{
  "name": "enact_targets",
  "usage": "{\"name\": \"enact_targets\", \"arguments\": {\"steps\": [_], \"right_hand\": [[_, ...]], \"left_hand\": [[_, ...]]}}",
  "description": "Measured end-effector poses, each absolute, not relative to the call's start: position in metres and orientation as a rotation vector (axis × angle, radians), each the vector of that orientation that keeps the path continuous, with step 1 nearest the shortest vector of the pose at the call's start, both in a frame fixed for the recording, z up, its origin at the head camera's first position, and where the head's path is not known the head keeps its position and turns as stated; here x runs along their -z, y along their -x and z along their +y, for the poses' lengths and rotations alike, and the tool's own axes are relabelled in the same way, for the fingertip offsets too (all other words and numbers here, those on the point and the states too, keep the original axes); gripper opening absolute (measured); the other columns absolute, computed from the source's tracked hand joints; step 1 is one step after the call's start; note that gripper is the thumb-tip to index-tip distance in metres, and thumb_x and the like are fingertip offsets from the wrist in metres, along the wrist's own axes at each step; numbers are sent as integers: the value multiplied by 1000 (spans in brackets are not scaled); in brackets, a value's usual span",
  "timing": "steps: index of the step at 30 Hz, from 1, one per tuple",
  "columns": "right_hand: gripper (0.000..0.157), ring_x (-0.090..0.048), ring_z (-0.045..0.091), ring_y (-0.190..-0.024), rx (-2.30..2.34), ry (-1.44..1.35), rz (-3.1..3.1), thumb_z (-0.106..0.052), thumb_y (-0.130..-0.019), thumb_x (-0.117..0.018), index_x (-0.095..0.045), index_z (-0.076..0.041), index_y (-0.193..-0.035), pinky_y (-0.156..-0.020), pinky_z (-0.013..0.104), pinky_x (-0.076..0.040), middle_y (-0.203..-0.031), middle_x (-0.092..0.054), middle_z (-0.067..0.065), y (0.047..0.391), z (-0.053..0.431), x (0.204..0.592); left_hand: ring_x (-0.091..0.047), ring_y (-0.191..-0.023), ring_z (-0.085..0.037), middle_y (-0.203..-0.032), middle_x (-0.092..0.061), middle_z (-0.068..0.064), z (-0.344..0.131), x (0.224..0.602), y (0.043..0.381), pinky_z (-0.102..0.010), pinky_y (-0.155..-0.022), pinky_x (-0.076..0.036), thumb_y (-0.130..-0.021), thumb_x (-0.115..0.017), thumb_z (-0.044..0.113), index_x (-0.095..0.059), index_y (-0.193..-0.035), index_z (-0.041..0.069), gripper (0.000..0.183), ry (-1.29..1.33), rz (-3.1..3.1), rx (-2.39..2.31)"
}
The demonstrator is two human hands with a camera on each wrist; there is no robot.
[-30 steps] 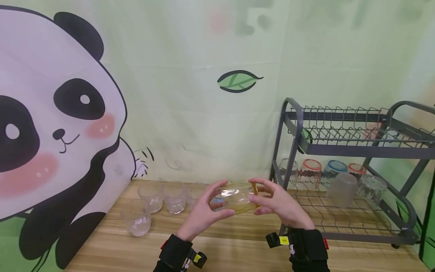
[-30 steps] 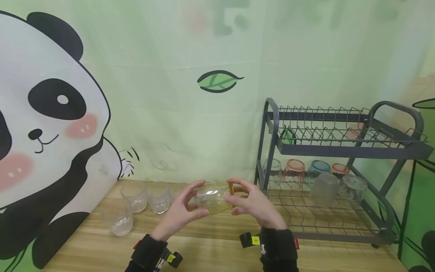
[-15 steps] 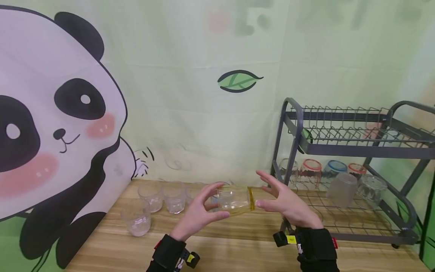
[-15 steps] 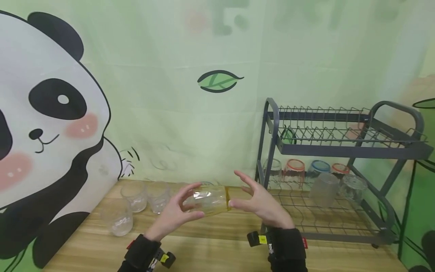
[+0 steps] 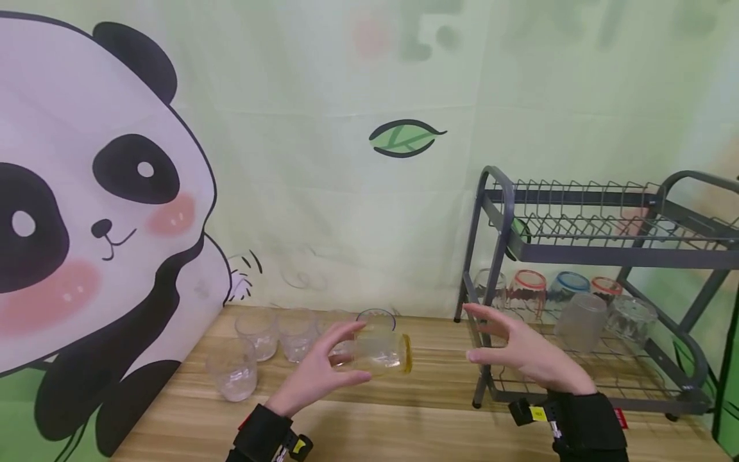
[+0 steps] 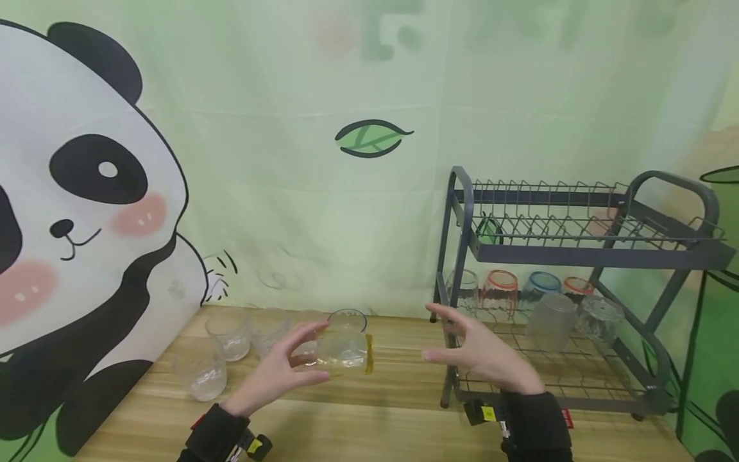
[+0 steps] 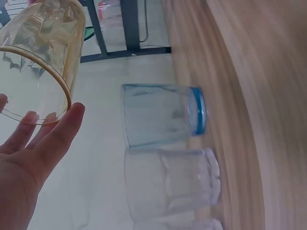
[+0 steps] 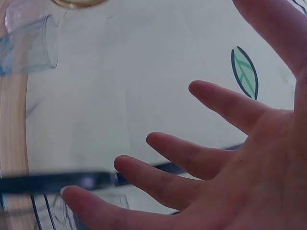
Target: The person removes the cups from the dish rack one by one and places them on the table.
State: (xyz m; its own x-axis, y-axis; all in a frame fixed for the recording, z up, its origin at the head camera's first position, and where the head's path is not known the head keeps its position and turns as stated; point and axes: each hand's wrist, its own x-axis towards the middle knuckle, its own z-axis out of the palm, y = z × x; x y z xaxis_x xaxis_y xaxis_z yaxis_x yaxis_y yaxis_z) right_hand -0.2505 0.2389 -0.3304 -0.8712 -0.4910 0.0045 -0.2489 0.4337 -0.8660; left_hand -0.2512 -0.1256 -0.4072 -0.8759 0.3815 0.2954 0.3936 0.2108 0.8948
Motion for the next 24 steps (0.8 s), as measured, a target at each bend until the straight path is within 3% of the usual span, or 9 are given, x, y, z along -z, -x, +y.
{"name": "enact_targets", "arguments": {"steps": [6,11,16,20,24], "right_hand": [[80,-20,48,-141,1238,615,2568,-39,-89,-71,-29,-21,-154,-105,57,-31,-158,-21,19,249,270,324],[81,-23,53,-137,1092,641,2666,-41,-88,-72,-30,-18,-153,-99,59,-38,-155,-24,24,251,291,315],[83,-32,55,-131,945,651,2753,-42,-88,-71,-31,-8,-152,-93,58,-43,-151,-29,29,256,313,312],[85,-33,58,-127,873,592,2772,-45,-87,-70,-32,-2,-151,-89,56,-46,-149,-29,33,259,335,315],[88,-28,60,-128,818,537,2789,-46,-87,-70,-30,1,-150,-91,59,-43,-146,-28,37,264,358,315]], "left_hand": [[-46,-128,-32,-148,-40,-1,-146,413,249,-36,-92,-51,-78,-84,28,-46,-143,31,75,762,-2518,1740],[-43,-130,-26,-149,-39,1,-162,414,246,-41,-97,-48,-79,-83,30,-45,-144,32,76,809,-2555,1604],[-40,-133,-29,-150,-39,-2,-174,409,242,-47,-101,-44,-79,-83,24,-45,-145,30,77,806,-2583,1575],[-44,-130,-34,-151,-37,-7,-183,407,239,-48,-95,-49,-79,-83,28,-45,-145,29,76,757,-2648,1477],[-53,-120,-37,-149,-38,-12,-190,405,239,-42,-85,-54,-77,-84,37,-47,-144,29,77,739,-2715,1317]]}}
